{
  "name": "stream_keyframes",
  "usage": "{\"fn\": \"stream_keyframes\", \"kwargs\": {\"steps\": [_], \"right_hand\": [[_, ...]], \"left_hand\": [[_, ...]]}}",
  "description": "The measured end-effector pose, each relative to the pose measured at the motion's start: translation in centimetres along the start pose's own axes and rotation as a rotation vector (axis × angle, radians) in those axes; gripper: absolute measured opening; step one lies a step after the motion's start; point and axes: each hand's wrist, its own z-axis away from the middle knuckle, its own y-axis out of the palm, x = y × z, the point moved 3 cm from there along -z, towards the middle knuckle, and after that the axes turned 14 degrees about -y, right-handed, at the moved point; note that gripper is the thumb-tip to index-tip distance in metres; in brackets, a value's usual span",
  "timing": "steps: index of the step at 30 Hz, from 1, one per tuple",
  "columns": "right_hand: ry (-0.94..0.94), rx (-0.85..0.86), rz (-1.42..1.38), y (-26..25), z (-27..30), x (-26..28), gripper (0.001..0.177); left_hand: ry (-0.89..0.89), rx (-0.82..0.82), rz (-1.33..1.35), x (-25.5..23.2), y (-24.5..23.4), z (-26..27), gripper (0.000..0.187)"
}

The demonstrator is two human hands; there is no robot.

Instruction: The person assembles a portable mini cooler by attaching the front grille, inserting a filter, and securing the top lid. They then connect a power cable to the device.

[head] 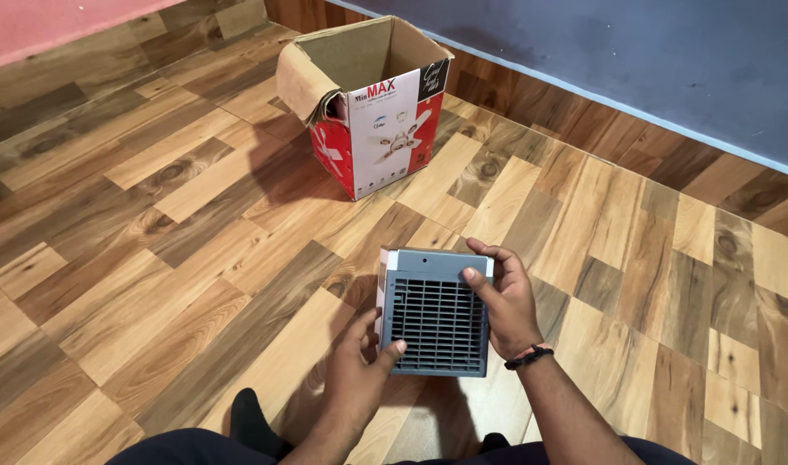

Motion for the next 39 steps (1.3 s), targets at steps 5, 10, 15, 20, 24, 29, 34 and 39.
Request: {"fn": "stream_keyframes", "kwargs": {"steps": [5, 10, 15, 20, 24, 29, 34, 39], "right_hand": [[-0.003, 0.075, 0.102, 0.7, 0.4, -0.1, 0.057], [0.117, 0.119, 0.409, 1.7, 1.5, -0.3, 0.083], [0.092, 0.14, 0.416, 1.9, 2.0, 0.1, 0.087], [0.096, 0.165, 0.423, 1.8, 2.0, 0.1, 0.087], [0.111, 0.176, 0.399, 1.5, 2.3, -0.3, 0.087], [0.088, 0.21, 0.41, 1.2, 1.7, -0.7, 0.086], [0.098, 0.254, 0.488, 1.1, 1.3, -0.7, 0.083], [0.205, 0.201, 0.286, 0.7, 1.5, -0.9, 0.078]], "left_hand": [[-0.121, -0.068, -0.1, 0.1, -0.1, -0.3, 0.061], [-0.138, -0.071, -0.102, 0.1, -0.1, -0.4, 0.055], [-0.139, -0.016, -0.151, -0.1, 0.2, -0.3, 0.054], [0.014, -0.114, -0.208, -2.0, -0.5, -1.7, 0.073], [0.245, 0.045, -0.137, -3.7, -1.2, -3.7, 0.068], [0.196, 0.245, 0.065, -3.8, -1.8, -4.7, 0.072], [0.085, 0.273, 0.153, -4.0, -2.3, -4.5, 0.074], [0.229, 0.197, 0.03, -4.4, -2.1, -4.5, 0.072]]}}
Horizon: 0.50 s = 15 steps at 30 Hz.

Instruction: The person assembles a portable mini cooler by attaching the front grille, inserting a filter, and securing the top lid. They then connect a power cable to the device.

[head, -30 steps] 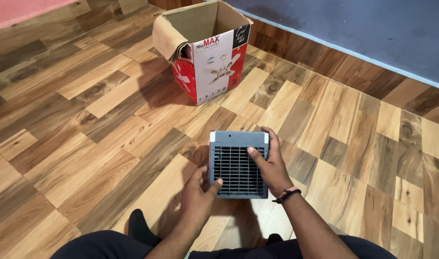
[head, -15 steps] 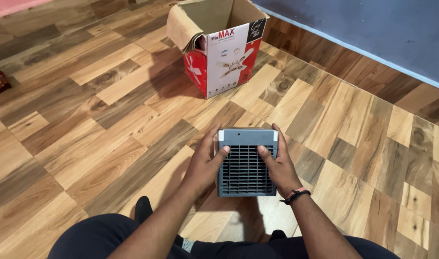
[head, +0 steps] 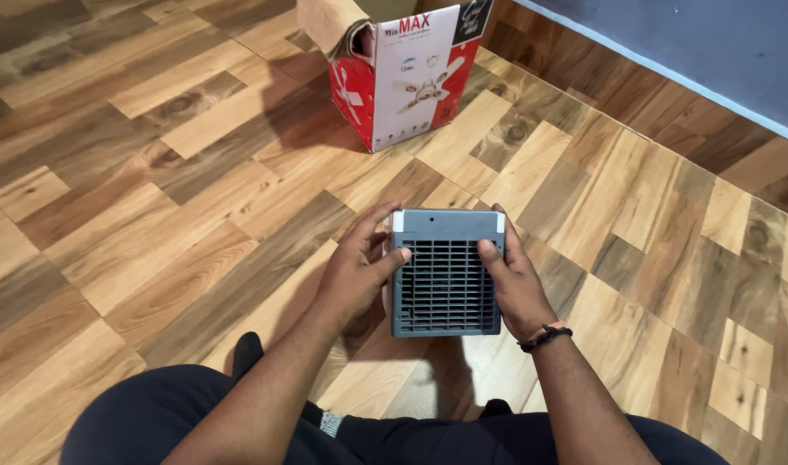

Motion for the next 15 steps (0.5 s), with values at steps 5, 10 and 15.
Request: {"fn": "stream_keyframes", "kwargs": {"steps": [5, 10, 15], "right_hand": [[-0.061, -0.033, 0.239, 0.9, 0.0, 2.0, 0.074], [-0.507, -0.08, 1.232, 3.3, 3.3, 6.7, 0.063], [-0.688, 0.213, 1.168, 7.5, 5.7, 8.2, 0.049]], "left_hand": [[-0.184, 0.0, -0.026, 0.2, 0.0, 0.2, 0.074], [-0.178, -0.03, -0.102, 0.0, -0.3, 0.3, 0.068], [-0.311, -0.098, -0.122, -0.1, -0.4, 0.3, 0.051]]}}
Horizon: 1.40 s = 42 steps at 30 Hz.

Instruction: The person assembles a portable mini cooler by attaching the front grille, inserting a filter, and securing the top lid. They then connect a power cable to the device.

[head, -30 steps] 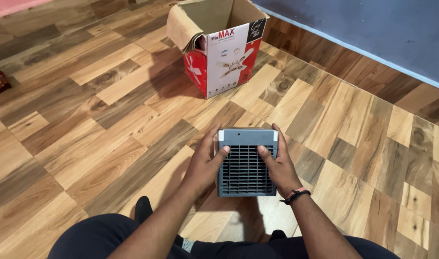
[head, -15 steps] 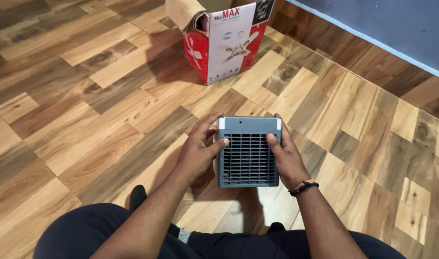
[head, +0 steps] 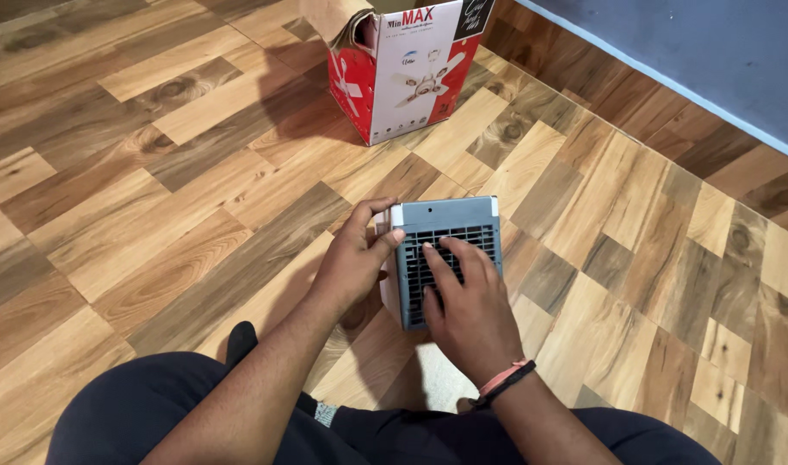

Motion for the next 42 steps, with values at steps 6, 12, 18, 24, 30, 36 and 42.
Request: {"fn": "stream_keyframes", "kwargs": {"steps": [6, 12, 18, 24, 30, 36, 42], "right_hand": [[-0.108, 0.143, 0.07, -0.4, -0.7, 0.9, 0.05], [0.014, 0.395, -0.016, -1.4, -2.7, 0.7, 0.05], [0.28, 0.551, -0.077, -1.8, -5.1, 0.8, 0.046], [0.258, 0.609, -0.02, -1.7, -7.3, -1.4, 0.022], [0.0, 0.416, 0.118, -0.2, -6.7, -0.2, 0.018], [-0.103, 0.458, 0.202, 0.4, -6.7, -0.8, 0.02], [0.484, 0.522, -0.204, 1.3, -6.7, -2.2, 0.021]], "left_hand": [[0.012, 0.076, 0.081, -0.5, -0.1, 0.4, 0.051], [-0.048, 0.048, -0.035, -1.0, -0.3, 0.7, 0.058], [-0.007, 0.033, -0.064, -1.1, -0.4, 1.0, 0.054], [-0.004, 0.089, 0.02, -0.6, 0.1, 0.6, 0.047], [-0.045, 0.042, 0.063, -0.9, -0.5, 0.3, 0.046], [-0.023, 0.021, 0.005, -1.2, -0.1, 0.7, 0.046], [-0.062, -0.02, -0.035, -1.5, -0.3, 1.0, 0.046]]}}
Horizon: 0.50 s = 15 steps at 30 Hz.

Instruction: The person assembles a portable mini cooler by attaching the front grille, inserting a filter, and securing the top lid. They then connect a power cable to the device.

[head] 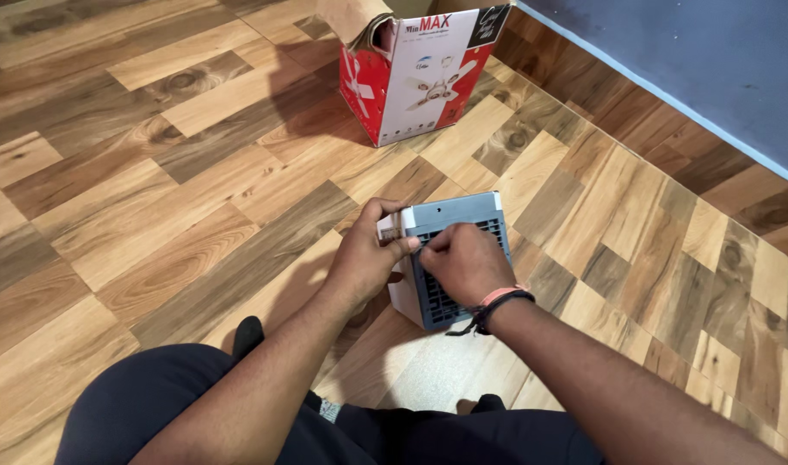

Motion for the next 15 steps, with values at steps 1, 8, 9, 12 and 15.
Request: {"fn": "stream_keyframes", "kwargs": {"steps": [1, 8, 9, 12, 15], "right_hand": [[0.077, 0.028, -0.075, 0.1, 0.0, -0.4, 0.021], [-0.492, -0.046, 0.294, -0.2, -0.2, -0.2, 0.019], [-0.397, -0.064, 0.229, 0.0, -0.3, -0.2, 0.019], [-0.094, -0.103, -0.023, 0.6, -0.1, -0.6, 0.02], [-0.009, -0.129, -0.155, 0.9, 0.3, -1.0, 0.022]], "left_hand": [[-0.008, -0.001, 0.005, 0.0, -0.1, 0.1, 0.045], [0.019, 0.023, 0.043, -0.1, 0.2, -0.1, 0.042], [0.009, 0.019, 0.04, 0.0, 0.2, -0.1, 0.042], [0.056, 0.045, 0.068, 0.0, 0.1, 0.0, 0.044], [0.022, 0.034, 0.047, 0.2, 0.1, 0.0, 0.046]]}}
